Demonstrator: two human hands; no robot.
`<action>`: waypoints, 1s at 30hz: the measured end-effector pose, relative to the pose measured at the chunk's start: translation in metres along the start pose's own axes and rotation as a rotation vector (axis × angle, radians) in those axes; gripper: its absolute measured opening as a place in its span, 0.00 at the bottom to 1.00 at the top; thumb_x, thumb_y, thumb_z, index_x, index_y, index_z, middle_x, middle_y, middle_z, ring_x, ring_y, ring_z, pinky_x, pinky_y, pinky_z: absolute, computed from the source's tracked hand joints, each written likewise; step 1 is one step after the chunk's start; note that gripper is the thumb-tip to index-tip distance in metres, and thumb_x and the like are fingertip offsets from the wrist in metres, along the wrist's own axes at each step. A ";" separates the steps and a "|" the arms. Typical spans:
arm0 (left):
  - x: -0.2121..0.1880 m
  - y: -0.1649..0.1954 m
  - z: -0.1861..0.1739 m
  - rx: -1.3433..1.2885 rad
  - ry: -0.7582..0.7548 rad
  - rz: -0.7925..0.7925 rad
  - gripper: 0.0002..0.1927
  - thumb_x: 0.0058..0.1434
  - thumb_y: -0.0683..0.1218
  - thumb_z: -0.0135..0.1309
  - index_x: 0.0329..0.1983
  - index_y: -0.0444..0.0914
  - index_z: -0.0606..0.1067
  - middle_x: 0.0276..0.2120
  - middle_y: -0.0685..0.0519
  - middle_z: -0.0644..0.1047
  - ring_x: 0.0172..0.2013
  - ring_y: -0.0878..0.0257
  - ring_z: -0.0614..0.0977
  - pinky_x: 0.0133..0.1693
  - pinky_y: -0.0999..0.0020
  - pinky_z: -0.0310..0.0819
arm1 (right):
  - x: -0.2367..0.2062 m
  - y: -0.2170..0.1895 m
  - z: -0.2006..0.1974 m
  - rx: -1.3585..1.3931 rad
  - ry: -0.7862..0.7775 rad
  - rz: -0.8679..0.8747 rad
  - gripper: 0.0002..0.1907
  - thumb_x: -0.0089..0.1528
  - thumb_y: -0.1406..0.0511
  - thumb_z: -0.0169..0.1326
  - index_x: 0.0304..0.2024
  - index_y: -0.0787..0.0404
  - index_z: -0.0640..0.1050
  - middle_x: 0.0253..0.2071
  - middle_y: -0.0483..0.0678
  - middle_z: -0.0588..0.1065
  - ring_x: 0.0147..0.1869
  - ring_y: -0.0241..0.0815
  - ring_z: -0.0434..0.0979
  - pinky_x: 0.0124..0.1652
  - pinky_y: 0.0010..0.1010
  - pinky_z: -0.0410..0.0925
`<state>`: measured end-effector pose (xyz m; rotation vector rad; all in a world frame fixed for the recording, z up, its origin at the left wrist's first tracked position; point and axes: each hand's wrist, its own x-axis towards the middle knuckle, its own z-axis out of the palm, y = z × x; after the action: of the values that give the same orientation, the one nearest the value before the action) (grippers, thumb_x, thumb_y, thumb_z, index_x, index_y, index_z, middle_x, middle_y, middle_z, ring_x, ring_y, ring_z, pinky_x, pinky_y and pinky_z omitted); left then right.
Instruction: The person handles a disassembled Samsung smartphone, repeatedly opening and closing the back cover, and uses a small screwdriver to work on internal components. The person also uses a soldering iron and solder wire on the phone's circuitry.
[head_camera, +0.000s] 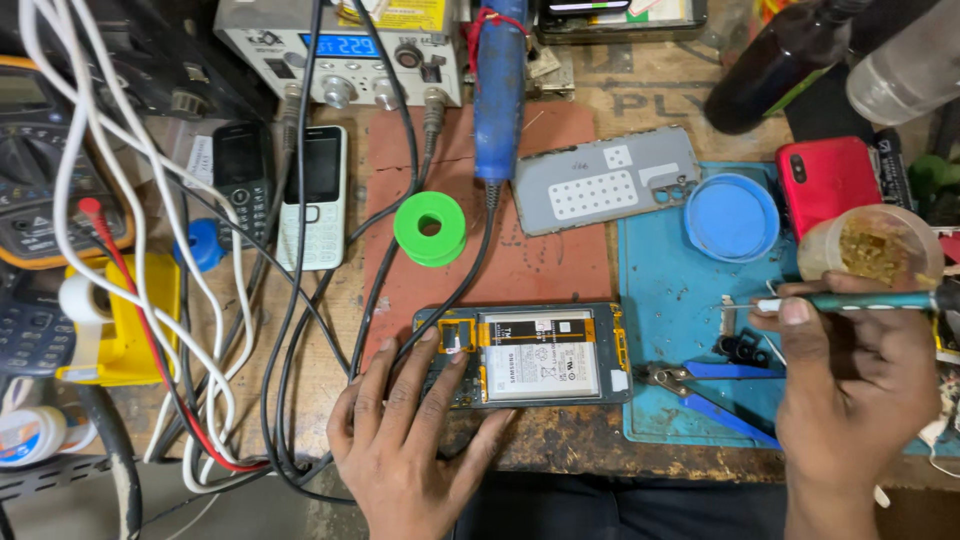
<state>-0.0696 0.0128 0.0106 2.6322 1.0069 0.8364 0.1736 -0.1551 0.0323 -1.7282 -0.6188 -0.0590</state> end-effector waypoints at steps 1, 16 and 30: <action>0.000 0.002 0.000 -0.001 0.015 -0.002 0.28 0.53 0.63 0.66 0.54 0.47 0.81 0.60 0.55 0.77 0.63 0.53 0.72 0.61 0.54 0.56 | 0.000 -0.006 0.000 -0.048 -0.005 0.003 0.12 0.77 0.76 0.53 0.60 0.74 0.66 0.48 0.61 0.77 0.47 0.45 0.82 0.51 0.31 0.77; 0.005 0.005 -0.003 -0.081 0.086 -0.043 0.30 0.52 0.61 0.69 0.53 0.43 0.77 0.60 0.53 0.77 0.64 0.53 0.74 0.62 0.55 0.58 | -0.048 -0.049 0.105 0.345 -0.408 -0.046 0.41 0.70 0.79 0.48 0.75 0.53 0.41 0.54 0.65 0.75 0.55 0.48 0.81 0.56 0.41 0.82; 0.004 0.004 -0.003 -0.095 0.075 -0.046 0.29 0.52 0.62 0.69 0.52 0.44 0.79 0.60 0.53 0.77 0.64 0.52 0.74 0.61 0.55 0.58 | -0.055 -0.037 0.103 0.422 -0.451 -0.031 0.36 0.70 0.78 0.49 0.71 0.50 0.45 0.54 0.67 0.75 0.55 0.46 0.79 0.56 0.35 0.76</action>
<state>-0.0664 0.0122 0.0163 2.5060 1.0155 0.9544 0.0810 -0.0755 0.0187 -1.3222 -0.9144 0.4232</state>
